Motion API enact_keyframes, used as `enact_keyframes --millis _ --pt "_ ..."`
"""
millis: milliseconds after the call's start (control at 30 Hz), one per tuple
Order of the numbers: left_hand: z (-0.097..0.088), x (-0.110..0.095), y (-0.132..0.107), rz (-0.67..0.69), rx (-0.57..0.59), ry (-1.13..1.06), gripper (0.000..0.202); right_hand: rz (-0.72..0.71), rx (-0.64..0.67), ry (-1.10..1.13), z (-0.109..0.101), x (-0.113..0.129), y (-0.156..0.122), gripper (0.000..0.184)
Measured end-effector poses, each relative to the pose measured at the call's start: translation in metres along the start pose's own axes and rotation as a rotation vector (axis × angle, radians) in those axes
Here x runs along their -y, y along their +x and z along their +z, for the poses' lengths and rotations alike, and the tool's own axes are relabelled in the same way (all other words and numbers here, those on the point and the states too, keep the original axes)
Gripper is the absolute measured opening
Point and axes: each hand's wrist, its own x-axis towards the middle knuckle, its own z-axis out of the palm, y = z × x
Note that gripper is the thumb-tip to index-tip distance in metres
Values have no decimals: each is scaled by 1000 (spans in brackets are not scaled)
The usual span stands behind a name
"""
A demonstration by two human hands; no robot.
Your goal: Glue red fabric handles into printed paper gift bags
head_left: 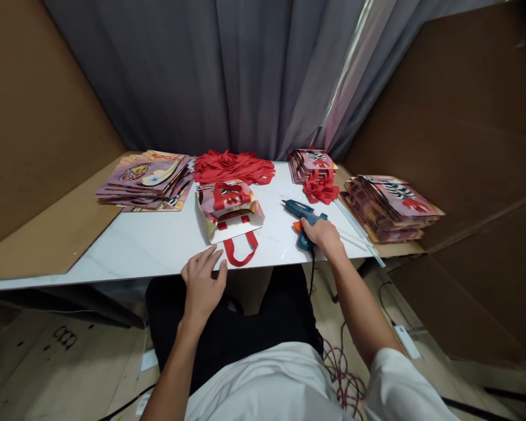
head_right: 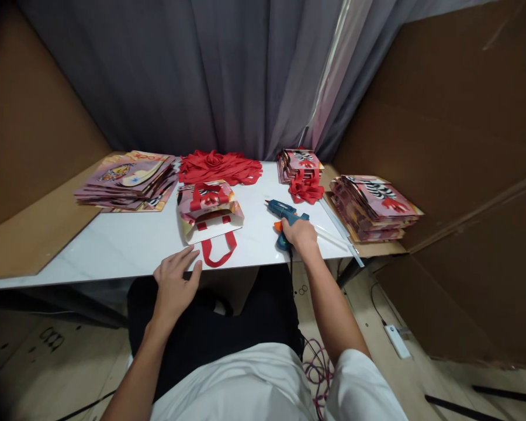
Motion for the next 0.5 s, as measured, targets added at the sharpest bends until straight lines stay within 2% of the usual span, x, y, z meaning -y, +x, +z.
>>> enact_keyframes --millis 100,167,200,233,267,300,333,367,433,500 --pt "-20 -5 22 6 -119 -95 26 -15 -120 -63 -8 6 -21 57" --pt "-34 -10 51 39 -187 -88 27 -124 -185 48 -1 11 -44 50" --pt "-38 -12 68 76 -177 -64 27 -214 -163 176 6 15 -57 45" --pt "-41 -14 86 119 -134 -37 28 -315 -70 341 17 21 -69 40" --pt "-41 -15 105 169 -81 -11 30 -399 106 531 29 29 -79 35" --pt "-39 -16 123 223 -1 22 33 -420 323 731 43 38 -88 30" --pt "-35 -16 139 273 88 60 38 -381 498 912 57 48 -94 27" --pt "-30 -15 154 301 163 98 41 -323 619 1067 70 58 -97 26" --pt "-20 -12 176 295 310 153 42 -198 720 1316 91 77 -96 28" --pt "-14 -9 189 264 405 171 39 -111 734 1450 105 90 -89 28"
